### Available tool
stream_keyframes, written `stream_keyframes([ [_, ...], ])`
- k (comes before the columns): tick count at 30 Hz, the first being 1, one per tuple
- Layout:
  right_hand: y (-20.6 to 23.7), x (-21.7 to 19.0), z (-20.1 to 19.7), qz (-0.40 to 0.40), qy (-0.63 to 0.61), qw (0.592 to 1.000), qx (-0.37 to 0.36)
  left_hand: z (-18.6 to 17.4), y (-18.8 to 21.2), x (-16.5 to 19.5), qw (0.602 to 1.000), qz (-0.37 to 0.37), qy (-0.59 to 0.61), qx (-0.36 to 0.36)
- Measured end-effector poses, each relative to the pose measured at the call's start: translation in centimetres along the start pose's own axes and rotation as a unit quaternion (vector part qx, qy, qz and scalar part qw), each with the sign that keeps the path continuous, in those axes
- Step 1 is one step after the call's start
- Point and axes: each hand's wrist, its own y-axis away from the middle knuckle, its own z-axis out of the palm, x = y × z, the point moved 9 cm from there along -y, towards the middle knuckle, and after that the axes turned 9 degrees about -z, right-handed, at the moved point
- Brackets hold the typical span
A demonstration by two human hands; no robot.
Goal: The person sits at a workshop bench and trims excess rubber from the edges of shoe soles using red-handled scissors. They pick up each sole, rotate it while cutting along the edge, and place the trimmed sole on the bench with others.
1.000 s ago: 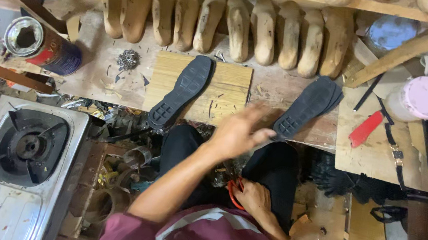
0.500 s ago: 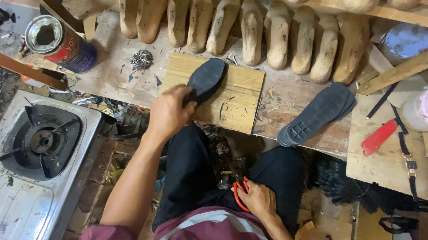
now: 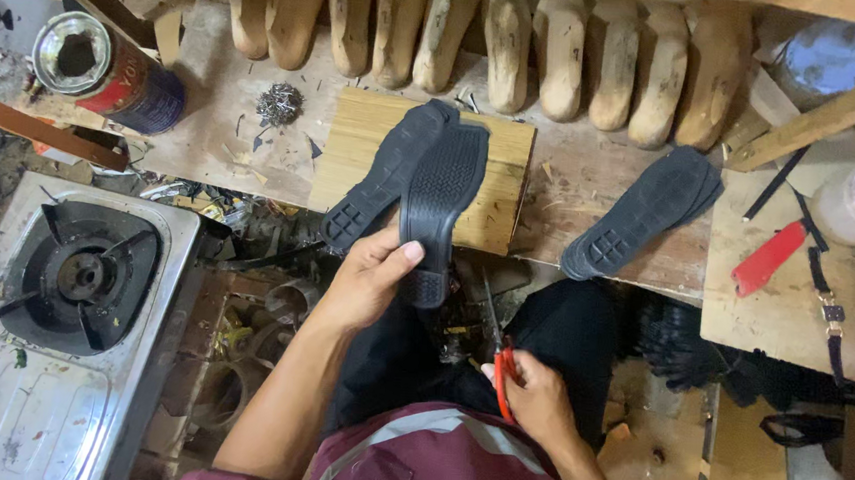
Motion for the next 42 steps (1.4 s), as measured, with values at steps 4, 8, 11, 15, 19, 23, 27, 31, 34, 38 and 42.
stream_keyframes([
  [4,0.9,-2.0,-1.8,-0.05,-0.028,0.998,0.015,0.8,0.2,0.5,0.997,0.03,0.069,-0.027],
  [8,1.8,-4.0,-2.6,-0.103,-0.056,0.993,0.007,0.3,0.6,0.4,0.999,0.03,0.037,-0.02],
  [11,2.3,-5.9,-2.9,-0.16,-0.049,0.986,-0.013,-1.0,0.6,-0.3,0.999,0.032,0.016,0.025],
  [15,3.0,-8.2,-3.4,-0.201,-0.015,0.98,-0.004,-1.9,1.0,-0.8,0.997,0.051,0.036,0.049],
  [19,3.1,-10.1,-3.9,-0.207,-0.02,0.978,0.002,-1.9,1.7,-1.1,0.995,0.062,0.066,0.043],
  [23,2.9,-10.6,-4.0,-0.182,-0.031,0.983,-0.02,-1.3,2.0,-1.3,0.997,0.064,0.026,0.042],
  [27,3.1,-10.9,-4.4,-0.215,0.005,0.977,0.004,-1.0,2.5,-1.2,0.997,0.055,0.029,0.034],
  [31,3.1,-9.9,-4.3,-0.216,0.003,0.976,0.013,-0.5,2.7,-0.5,0.997,0.064,0.051,0.009],
  [34,3.2,-9.0,-4.0,-0.185,-0.016,0.983,0.002,-0.3,2.8,-0.1,0.996,0.061,0.055,-0.021],
  [38,3.3,-9.6,-3.8,-0.2,-0.005,0.98,-0.017,-1.8,2.4,-0.8,0.997,0.042,0.048,0.042],
  [42,3.1,-9.9,-3.7,-0.185,0.002,0.982,-0.035,-1.6,2.2,-2.0,0.998,0.037,0.011,0.042],
])
